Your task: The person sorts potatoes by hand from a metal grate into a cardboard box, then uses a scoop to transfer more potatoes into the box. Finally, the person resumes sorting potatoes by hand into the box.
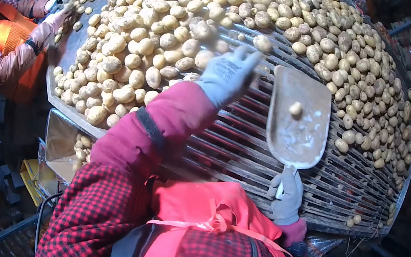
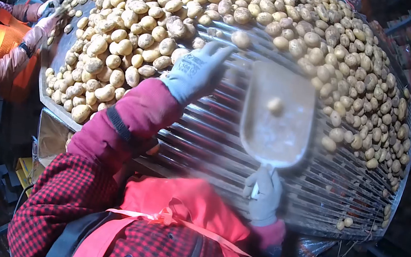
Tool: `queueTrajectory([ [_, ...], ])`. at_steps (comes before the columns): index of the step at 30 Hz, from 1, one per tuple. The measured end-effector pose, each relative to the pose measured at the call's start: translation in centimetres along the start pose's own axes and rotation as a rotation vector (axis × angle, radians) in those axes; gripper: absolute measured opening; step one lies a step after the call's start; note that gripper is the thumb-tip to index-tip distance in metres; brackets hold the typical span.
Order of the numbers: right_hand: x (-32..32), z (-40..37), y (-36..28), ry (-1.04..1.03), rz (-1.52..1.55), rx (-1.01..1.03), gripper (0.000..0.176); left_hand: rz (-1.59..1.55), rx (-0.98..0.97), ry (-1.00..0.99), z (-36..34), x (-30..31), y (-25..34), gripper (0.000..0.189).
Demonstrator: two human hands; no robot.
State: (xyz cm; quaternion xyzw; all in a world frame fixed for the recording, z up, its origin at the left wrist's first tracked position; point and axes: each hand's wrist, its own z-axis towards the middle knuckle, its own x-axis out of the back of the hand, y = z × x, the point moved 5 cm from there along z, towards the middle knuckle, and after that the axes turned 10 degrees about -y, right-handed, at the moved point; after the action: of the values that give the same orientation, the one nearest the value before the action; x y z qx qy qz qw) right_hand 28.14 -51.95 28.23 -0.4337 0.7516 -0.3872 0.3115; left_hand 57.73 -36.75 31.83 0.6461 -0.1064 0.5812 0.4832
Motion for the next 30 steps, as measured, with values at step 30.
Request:
queueTrajectory([
  [30,4.0,-0.8,-2.0,0.232,-0.251,0.115,0.034,0.218,0.020,-0.237,-20.9,0.6,2.1,0.055],
])
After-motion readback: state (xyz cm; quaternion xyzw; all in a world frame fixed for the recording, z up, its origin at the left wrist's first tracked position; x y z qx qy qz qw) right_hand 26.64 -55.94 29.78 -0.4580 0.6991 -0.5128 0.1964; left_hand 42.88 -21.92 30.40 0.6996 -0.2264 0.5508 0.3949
